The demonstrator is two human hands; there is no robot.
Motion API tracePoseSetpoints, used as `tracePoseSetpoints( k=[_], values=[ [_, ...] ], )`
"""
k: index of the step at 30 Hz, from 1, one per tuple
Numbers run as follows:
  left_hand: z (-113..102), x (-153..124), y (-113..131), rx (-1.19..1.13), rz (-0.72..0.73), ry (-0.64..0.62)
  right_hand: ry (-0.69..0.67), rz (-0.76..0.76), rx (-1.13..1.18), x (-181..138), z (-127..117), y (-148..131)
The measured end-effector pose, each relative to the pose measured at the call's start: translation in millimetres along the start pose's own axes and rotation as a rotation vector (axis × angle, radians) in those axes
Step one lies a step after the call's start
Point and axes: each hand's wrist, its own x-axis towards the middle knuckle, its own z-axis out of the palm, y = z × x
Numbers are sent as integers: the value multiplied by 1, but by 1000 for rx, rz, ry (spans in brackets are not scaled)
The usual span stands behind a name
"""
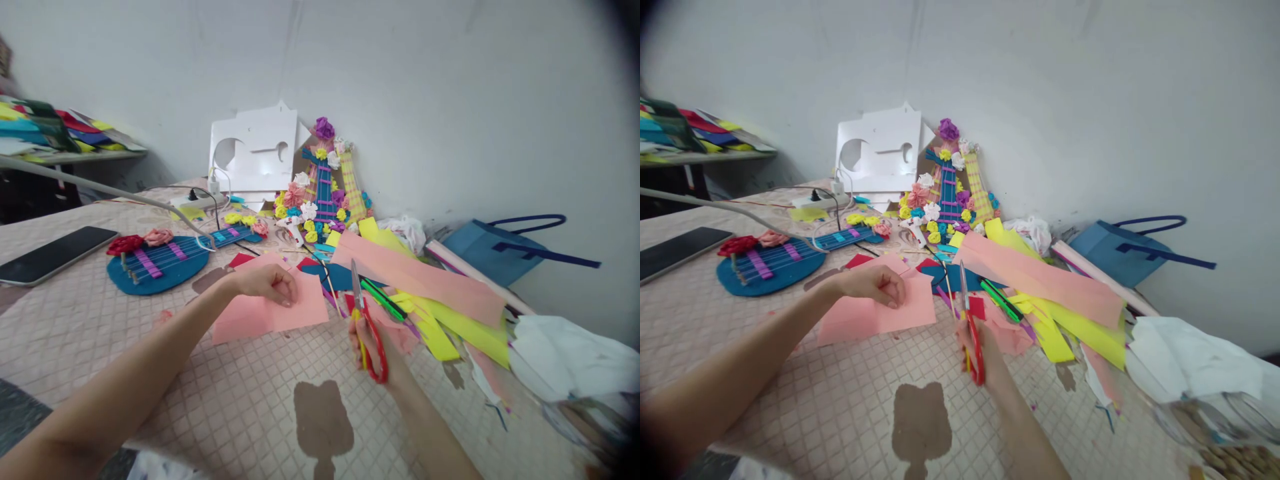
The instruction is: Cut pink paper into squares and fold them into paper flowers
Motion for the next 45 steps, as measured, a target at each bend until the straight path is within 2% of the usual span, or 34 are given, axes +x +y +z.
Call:
tracePoseSetpoints(
  k=[3, 5, 6, 10, 14, 16, 17, 18, 20, 22, 24, 27, 30, 34, 38, 41, 45],
  values=[
    [-1, 0, 0, 8, -45, 69, 186, -58, -190, 22, -30, 7],
    [-1, 0, 2, 14, -69, 108, 394, -186, -550, 33, -44, 16],
    [-1, 0, 2, 16, -73, 122, 436, -243, -647, 38, -48, 22],
    [3, 2, 4, -23, -49, 130, 427, -348, -703, 47, -58, 36],
    [10, 5, 4, -89, -27, 68, 439, -388, -643, 45, -57, 25],
    [15, 7, 4, -139, -36, 21, 369, -405, -555, 39, -47, 14],
    [18, 8, 5, -159, -33, 0, 291, -405, -488, 36, -39, 9],
    [21, 9, 5, -172, -26, -21, 113, -362, -261, 31, -30, 4],
    [26, 11, 7, -187, -5, -58, -143, -275, 129, 23, -9, -4],
    [31, 12, 9, -204, 4, -93, -227, -238, 186, 17, 9, -7],
    [34, 13, 10, -212, 0, -126, -239, -187, 196, 15, 21, -6],
    [33, 13, 11, -146, 33, -115, -187, -143, 174, 19, 23, -1],
    [24, 11, 6, -38, 30, -53, -101, -163, 109, 28, 6, 4],
    [8, 6, -7, 30, -145, -35, 67, -240, -24, 40, -29, 10],
    [2, 5, -21, 47, -286, 14, 207, -293, -198, 49, -59, 19],
    [3, 6, -27, 75, -327, 42, 270, -313, -334, 54, -71, 26],
    [9, 8, -29, 141, -375, 98, 348, -321, -464, 57, -75, 34]
  ],
)
